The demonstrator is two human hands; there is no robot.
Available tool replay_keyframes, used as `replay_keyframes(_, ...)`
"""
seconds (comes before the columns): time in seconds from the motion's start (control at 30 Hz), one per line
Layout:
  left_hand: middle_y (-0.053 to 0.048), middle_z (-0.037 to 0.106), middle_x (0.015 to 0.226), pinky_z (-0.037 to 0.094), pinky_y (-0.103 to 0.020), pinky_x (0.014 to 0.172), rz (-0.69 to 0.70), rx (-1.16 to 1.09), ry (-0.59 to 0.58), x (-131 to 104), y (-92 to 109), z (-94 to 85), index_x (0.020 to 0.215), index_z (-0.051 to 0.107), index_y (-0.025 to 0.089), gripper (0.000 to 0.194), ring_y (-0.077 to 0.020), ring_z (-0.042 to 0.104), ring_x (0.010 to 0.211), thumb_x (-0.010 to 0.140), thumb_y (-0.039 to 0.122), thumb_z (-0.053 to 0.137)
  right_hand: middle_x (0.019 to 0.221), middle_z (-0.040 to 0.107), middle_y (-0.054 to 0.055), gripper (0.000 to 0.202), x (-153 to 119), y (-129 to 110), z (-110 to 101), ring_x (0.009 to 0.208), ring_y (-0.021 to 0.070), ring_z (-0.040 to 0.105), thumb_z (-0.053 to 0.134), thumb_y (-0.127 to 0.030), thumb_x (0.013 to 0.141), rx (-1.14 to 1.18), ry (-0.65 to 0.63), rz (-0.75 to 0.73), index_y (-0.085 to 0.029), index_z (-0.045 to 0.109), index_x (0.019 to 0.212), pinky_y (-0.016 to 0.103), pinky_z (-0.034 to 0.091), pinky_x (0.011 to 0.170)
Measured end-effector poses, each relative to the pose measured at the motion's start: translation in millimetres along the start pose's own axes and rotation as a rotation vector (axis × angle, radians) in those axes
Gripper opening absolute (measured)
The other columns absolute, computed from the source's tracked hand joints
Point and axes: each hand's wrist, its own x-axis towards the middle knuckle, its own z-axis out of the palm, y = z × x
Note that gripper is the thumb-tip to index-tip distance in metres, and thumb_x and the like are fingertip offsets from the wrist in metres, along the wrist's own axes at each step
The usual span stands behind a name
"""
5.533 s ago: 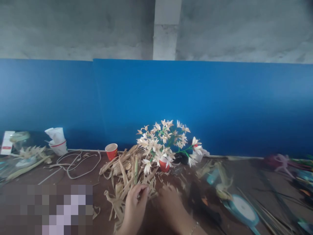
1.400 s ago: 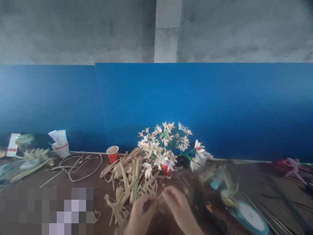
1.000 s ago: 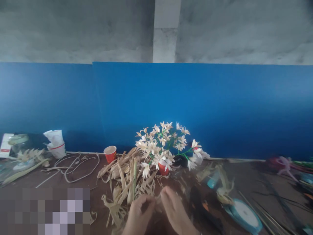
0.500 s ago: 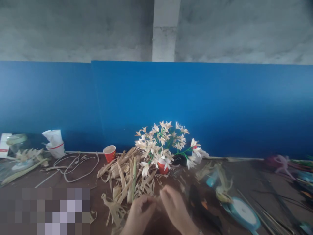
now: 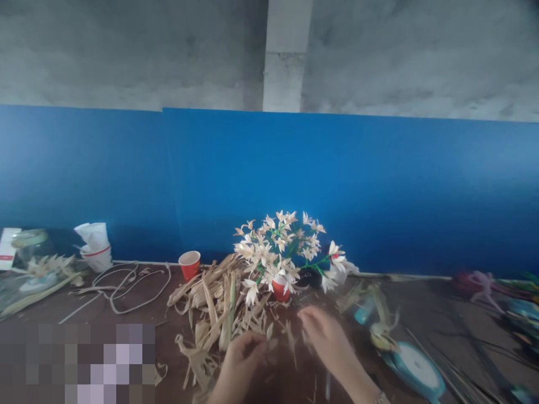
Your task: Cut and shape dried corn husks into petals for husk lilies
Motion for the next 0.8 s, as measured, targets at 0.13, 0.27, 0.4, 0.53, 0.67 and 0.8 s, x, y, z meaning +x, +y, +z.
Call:
replay_keyframes(0.13,0.006,0.049,0.049,0.031,-0.019,0.045,-0.046,-0.117,-0.087,-2.7,1.9,3.7,0.061,0.058,0.015,0.038,-0.0065,0.038,0.044,0.056,0.049,0.072,0.058,0.059,-0.002,0.031,-3.4,-7.6,15.5,0.049,0.0109,0.051,0.052,-0.045,0.076,0.329,-0.184,0.263,-0.017,0.066,0.08,0.019,0.033,0.044)
replay_keyframes(0.27,0.008,0.048,0.046,0.032,-0.019,0.046,-0.05,-0.176,-0.134,-3.1,-2.3,4.1,0.064,0.058,0.016,0.037,-0.0059,0.037,0.042,0.054,0.047,0.074,0.047,0.051,-0.006,0.025,-8.6,-15.7,34.5,0.038,0.0059,0.039,0.057,-0.04,0.072,0.495,-0.273,0.369,-0.016,0.065,0.075,0.017,0.022,0.038)
replay_keyframes(0.4,0.008,0.047,0.045,0.032,-0.019,0.045,-0.034,-0.131,-0.147,-1.1,-7.7,1.7,0.063,0.06,0.015,0.032,-0.006,0.038,0.042,0.057,0.043,0.074,0.039,0.044,-0.008,0.018,-9.3,-17.4,37.3,0.037,0.0052,0.036,0.059,-0.032,0.07,0.514,-0.276,0.357,-0.016,0.06,0.06,0.016,0.024,0.039)
replay_keyframes(0.53,0.006,0.053,0.049,0.036,-0.019,0.049,-0.011,-0.12,-0.156,-0.3,-10.0,0.1,0.068,0.065,0.013,0.03,-0.0074,0.044,0.046,0.061,0.041,0.073,0.04,0.046,-0.008,0.018,-9.8,-14.7,39.6,0.039,0.0057,0.038,0.06,-0.032,0.068,0.517,-0.213,0.335,-0.016,0.061,0.059,0.017,0.027,0.041)
replay_keyframes(0.67,0.005,0.054,0.049,0.039,-0.02,0.052,-0.012,-0.129,-0.15,0.4,-10.5,-0.2,0.066,0.065,0.013,0.032,-0.0084,0.046,0.048,0.059,0.043,0.074,0.043,0.049,-0.006,0.021,-10.5,-10.6,45.5,0.041,0.0071,0.041,0.065,-0.037,0.064,0.526,-0.142,0.335,-0.017,0.063,0.061,0.018,0.028,0.041)
replay_keyframes(0.8,0.001,0.062,0.058,0.043,-0.022,0.056,0.06,-0.019,-0.107,-0.9,-6.9,-0.9,0.07,0.066,0.013,0.029,-0.012,0.054,0.055,0.062,0.04,0.072,0.045,0.049,-0.005,0.024,-11.4,-7.4,49.9,0.043,0.0085,0.041,0.065,-0.04,0.064,0.54,-0.117,0.323,-0.017,0.064,0.059,0.019,0.028,0.042)
